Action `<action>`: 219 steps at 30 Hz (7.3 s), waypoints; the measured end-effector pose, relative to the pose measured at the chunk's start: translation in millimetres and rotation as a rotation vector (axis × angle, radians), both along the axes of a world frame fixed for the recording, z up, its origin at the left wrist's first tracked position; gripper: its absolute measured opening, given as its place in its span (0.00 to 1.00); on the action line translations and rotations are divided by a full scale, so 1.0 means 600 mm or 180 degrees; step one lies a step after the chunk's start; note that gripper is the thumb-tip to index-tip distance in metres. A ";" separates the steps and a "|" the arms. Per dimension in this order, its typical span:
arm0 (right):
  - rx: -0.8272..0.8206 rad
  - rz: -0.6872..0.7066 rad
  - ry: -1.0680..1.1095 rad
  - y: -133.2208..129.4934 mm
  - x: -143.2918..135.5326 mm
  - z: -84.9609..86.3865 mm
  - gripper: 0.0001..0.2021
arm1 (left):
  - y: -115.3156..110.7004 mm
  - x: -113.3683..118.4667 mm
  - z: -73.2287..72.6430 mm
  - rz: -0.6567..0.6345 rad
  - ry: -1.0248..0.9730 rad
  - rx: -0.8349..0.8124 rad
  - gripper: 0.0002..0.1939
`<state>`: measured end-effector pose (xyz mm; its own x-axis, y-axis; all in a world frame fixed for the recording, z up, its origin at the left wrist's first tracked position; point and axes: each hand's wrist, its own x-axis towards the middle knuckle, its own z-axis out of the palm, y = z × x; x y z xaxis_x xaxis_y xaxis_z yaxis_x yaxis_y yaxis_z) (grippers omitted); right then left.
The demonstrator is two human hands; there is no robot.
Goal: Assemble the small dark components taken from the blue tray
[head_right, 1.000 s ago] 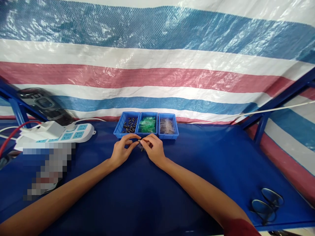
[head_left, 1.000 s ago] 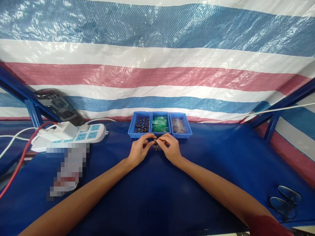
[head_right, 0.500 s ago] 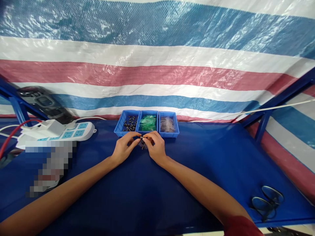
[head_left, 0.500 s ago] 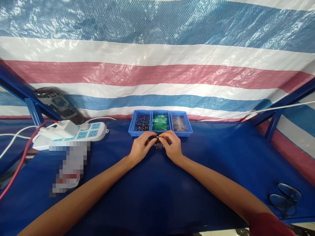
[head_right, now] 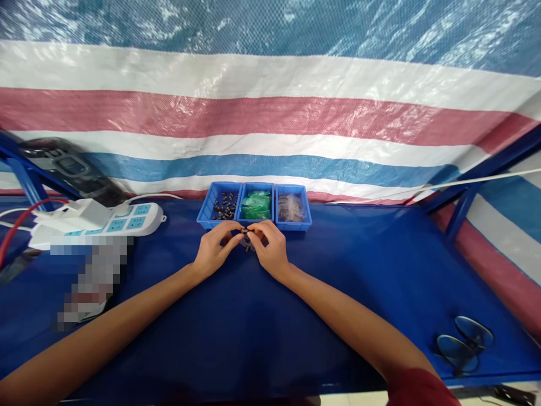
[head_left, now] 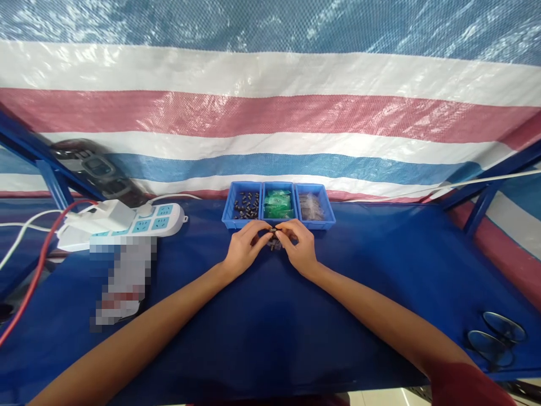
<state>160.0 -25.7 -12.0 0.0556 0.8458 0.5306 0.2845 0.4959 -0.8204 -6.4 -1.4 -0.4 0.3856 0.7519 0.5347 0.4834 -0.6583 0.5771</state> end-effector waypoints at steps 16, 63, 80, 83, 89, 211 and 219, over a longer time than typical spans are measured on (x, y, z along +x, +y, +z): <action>-0.0089 0.0155 -0.0060 0.001 0.000 0.002 0.10 | 0.000 -0.003 -0.003 -0.0082 -0.0041 0.0252 0.10; -0.0058 0.0123 -0.0037 0.002 -0.002 0.009 0.08 | -0.003 -0.005 0.003 0.0025 -0.0029 0.0201 0.08; -0.0073 0.0112 -0.0096 0.002 -0.001 0.005 0.09 | -0.008 -0.005 0.003 0.0216 -0.0229 0.0026 0.08; -0.0028 0.0121 -0.0095 0.002 0.000 0.005 0.08 | -0.008 -0.004 0.001 0.0132 -0.0301 0.0083 0.07; -0.0027 0.0144 -0.0081 0.003 -0.001 0.005 0.08 | -0.006 -0.004 0.002 0.0031 -0.0297 0.0352 0.05; -0.0070 0.0214 -0.0066 0.006 -0.004 0.001 0.08 | 0.002 -0.008 0.000 0.0037 -0.0169 0.0469 0.06; -0.0065 0.0202 -0.0169 0.005 -0.003 0.002 0.10 | -0.006 -0.007 0.005 0.0077 -0.0152 0.0126 0.08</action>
